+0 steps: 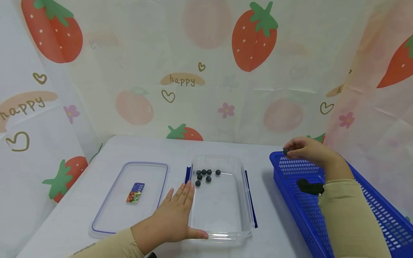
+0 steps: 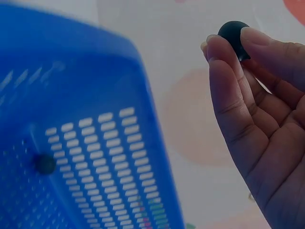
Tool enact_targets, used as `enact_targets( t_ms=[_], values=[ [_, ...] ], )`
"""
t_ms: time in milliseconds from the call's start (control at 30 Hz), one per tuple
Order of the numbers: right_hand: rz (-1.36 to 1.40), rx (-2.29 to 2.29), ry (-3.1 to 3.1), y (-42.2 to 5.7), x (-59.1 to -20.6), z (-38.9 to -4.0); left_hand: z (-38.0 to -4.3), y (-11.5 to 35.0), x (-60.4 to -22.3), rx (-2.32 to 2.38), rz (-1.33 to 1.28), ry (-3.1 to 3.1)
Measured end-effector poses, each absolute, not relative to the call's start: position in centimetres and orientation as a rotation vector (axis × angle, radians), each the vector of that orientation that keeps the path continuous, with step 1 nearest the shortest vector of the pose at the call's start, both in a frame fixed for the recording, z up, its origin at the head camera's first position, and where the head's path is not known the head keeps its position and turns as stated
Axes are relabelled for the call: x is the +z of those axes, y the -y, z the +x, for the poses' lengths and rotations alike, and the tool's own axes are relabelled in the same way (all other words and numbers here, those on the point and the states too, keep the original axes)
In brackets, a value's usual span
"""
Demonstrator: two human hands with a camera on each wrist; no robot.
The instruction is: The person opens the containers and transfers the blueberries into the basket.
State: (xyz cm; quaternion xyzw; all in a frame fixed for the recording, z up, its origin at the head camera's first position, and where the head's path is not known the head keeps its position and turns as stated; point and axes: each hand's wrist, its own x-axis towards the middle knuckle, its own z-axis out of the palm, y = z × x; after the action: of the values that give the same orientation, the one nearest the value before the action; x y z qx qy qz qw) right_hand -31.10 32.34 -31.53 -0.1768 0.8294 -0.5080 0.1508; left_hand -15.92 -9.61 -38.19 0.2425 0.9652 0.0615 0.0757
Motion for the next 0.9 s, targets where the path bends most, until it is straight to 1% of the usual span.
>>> enact_targets(
  t_ms=[600,900],
  values=[
    [-0.221,-1.346,-2.379,-37.6,-34.5,-29.9,-15.9,9.5,-38.3,0.177,0.733,-2.893],
    [-0.124,-1.332,-2.344,-39.1,-36.2,-29.6,-15.9,9.5,-38.2,0.170,0.730,-2.898]
  ],
)
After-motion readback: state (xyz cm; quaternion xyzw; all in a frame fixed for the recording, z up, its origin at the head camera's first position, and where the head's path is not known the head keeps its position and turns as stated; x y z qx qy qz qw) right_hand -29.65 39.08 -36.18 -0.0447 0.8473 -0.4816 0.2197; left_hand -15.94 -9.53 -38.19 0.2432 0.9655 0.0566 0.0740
